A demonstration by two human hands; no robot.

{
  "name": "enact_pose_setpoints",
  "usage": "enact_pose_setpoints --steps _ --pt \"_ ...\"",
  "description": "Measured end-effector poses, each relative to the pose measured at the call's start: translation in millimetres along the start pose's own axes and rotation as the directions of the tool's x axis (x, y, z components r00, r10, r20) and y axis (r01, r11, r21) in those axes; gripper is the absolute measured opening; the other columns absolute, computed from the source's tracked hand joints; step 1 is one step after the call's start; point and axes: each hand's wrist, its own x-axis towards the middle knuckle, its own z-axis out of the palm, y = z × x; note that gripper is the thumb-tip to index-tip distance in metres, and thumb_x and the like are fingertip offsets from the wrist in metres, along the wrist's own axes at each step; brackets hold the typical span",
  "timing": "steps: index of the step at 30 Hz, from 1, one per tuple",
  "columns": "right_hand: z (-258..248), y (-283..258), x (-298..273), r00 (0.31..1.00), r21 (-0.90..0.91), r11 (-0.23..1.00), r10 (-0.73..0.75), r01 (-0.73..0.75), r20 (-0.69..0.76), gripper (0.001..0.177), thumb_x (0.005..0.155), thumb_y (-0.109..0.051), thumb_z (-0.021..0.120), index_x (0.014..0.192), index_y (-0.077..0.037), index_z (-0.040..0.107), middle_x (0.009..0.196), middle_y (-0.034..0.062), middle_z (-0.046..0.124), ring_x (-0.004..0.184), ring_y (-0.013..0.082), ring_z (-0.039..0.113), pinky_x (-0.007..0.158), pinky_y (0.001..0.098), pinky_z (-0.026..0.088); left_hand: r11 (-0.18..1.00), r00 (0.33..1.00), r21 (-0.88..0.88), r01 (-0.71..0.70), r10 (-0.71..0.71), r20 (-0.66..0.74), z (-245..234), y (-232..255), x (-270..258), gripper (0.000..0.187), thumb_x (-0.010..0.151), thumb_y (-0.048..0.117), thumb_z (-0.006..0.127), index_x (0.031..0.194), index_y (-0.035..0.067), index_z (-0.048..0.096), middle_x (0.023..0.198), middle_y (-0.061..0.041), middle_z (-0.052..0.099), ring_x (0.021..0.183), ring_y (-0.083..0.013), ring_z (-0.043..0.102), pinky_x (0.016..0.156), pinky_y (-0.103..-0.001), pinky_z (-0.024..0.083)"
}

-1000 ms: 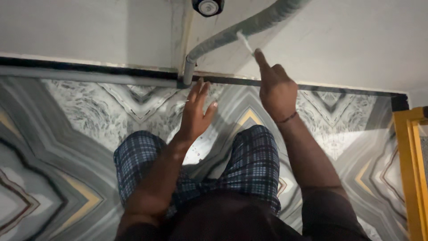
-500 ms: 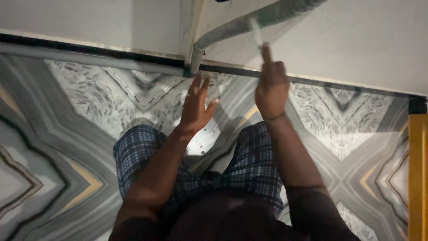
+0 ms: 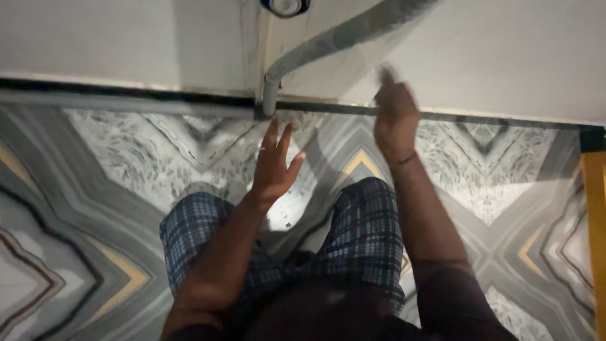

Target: The person cleans a blue wall-mounted washbasin by hand using a toothbrush to scrub around the faucet and drain, then wipes the surfaces with a cloth.

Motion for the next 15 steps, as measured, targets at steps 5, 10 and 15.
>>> enact_pose_setpoints --steps 5,10,15 --pt "-39 -19 35 0.93 0.237 0.951 -0.106 0.198 -0.351 0.027 0.098 0.016 0.043 0.105 -0.005 0.059 0.092 0.0107 0.064 0.088 0.0239 0.063 0.092 0.0503 0.059 0.998 0.997 -0.007 -0.065 0.065 -0.042 -1 -1 -4 0.075 0.099 0.023 0.072 0.16 0.003 0.034 0.165 -0.031 0.026 0.152 -0.0505 0.031 0.122 -0.056 0.034" --pt "-40 -12 32 0.941 0.592 0.789 0.305 -0.165 -0.144 0.039 0.113 0.0 0.052 0.152 0.002 0.047 0.094 0.0029 0.056 0.078 0.0089 0.053 0.064 0.0244 0.046 0.997 0.997 -0.01 0.072 -0.071 0.044 0 6 -5 0.072 0.096 0.025 0.073 0.155 0.002 0.039 0.162 -0.035 0.027 0.148 -0.0534 0.033 0.118 -0.055 0.036" --pt "-36 -15 43 0.956 0.714 0.69 0.272 -0.118 -0.105 0.043 0.12 -0.011 0.047 0.161 0.0 0.042 0.079 -0.0015 0.054 0.064 0.0067 0.048 0.057 0.0207 0.041 0.988 0.985 0.02 0.155 -0.156 0.075 -6 9 3 0.071 0.093 0.025 0.073 0.152 0.0 0.044 0.159 -0.036 0.028 0.144 -0.054 0.035 0.114 -0.054 0.038"
